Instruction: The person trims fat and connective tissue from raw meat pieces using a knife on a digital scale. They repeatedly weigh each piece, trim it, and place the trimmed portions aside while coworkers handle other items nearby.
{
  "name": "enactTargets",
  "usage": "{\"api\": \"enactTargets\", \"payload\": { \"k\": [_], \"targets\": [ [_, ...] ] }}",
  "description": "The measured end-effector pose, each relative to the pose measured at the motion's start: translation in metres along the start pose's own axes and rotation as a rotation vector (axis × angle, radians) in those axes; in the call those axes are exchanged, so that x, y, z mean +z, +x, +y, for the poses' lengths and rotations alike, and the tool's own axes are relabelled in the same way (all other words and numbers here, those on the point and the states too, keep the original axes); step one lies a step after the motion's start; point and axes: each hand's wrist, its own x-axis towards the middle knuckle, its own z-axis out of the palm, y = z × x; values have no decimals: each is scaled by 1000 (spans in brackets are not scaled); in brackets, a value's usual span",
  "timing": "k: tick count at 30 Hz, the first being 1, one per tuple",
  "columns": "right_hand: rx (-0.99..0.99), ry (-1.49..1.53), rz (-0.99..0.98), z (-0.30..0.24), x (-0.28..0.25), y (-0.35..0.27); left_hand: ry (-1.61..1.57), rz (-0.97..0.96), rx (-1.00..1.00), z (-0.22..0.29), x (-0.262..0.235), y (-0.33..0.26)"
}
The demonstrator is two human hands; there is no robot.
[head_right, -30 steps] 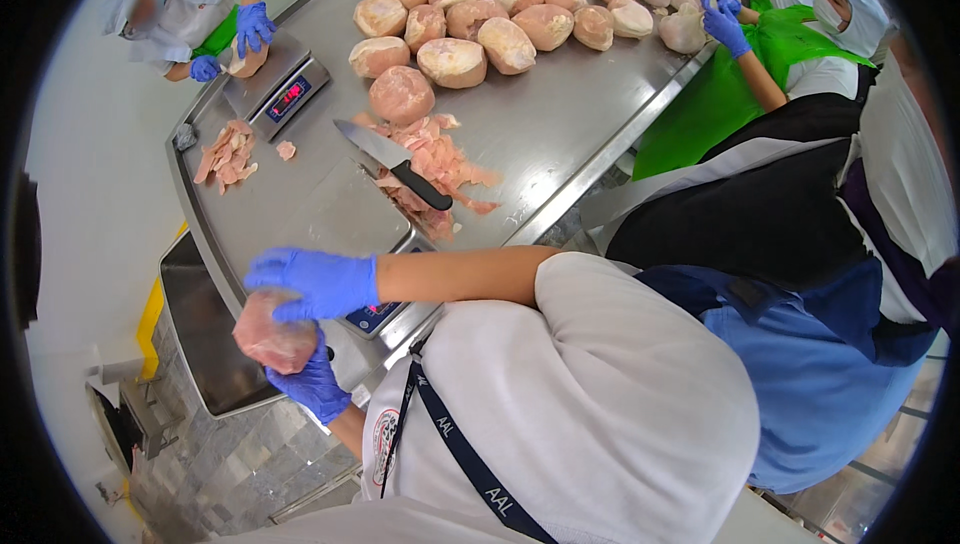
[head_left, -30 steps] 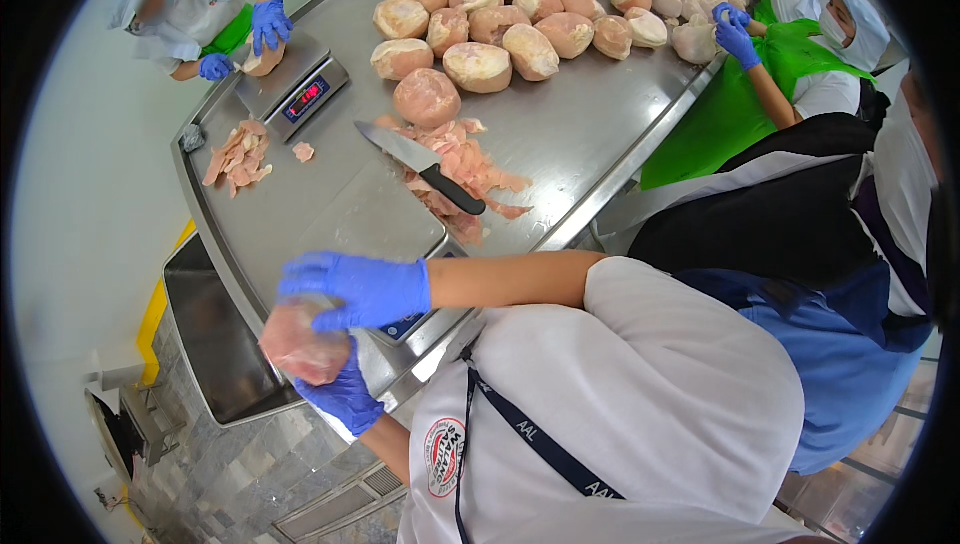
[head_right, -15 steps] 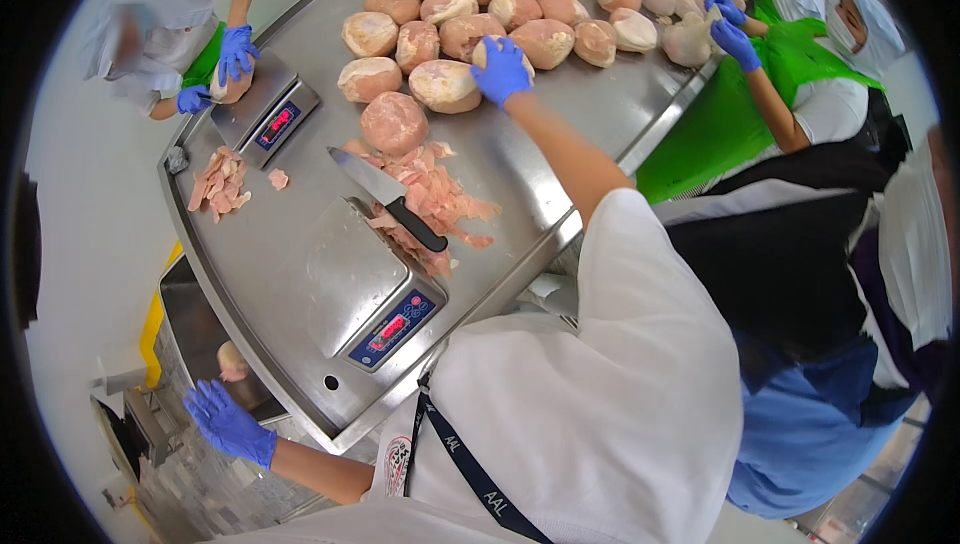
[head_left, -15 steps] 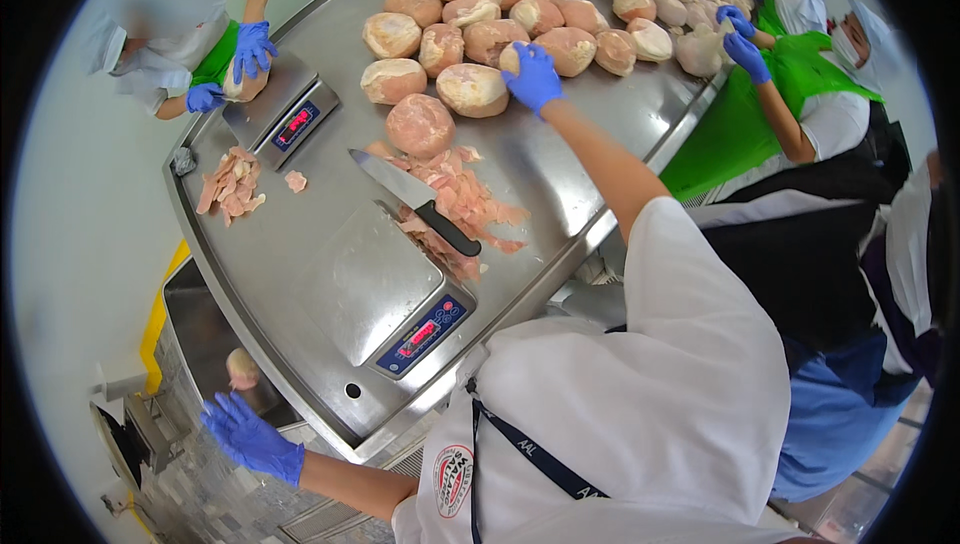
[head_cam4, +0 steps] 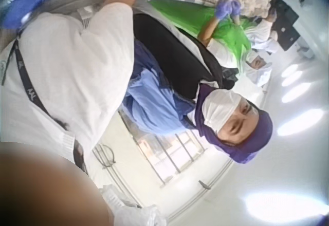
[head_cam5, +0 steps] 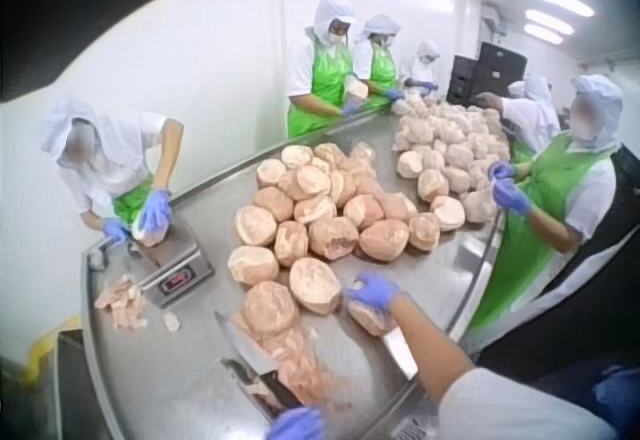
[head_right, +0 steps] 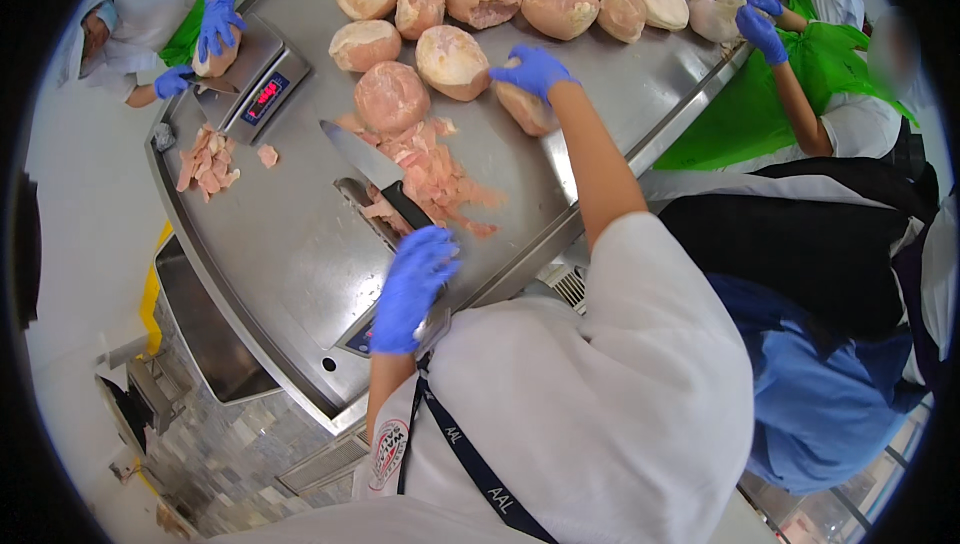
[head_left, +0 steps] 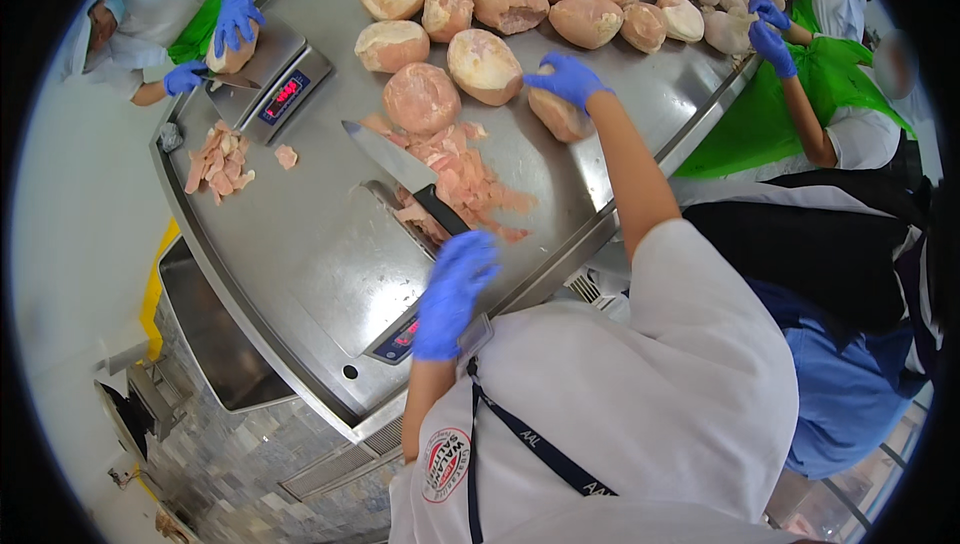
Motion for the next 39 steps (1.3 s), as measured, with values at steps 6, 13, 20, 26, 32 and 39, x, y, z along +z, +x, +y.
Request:
{"api": "enactTargets", "payload": {
  "k": [6,13,20,26,32,39],
  "targets": [
    [115,495,-407,3,35,-99,-520,-149,-480,-89,43,61],
    [124,1309,-577,-2,81,-178,-50,70,5,-99,61,59],
    [-311,1389,-535,-113,48,-234,184,109,370,13,8,-5],
    [-603,479,67,-150,132,-180,803,654,664,22,-49,-77],
    [-447,-2,-110,-137,159,-158,1516,815,719,-5,-106,-105],
    [-345,28,-125,-94,146,-155,1321,832,647,-15,-97,-110]
  ]
}}
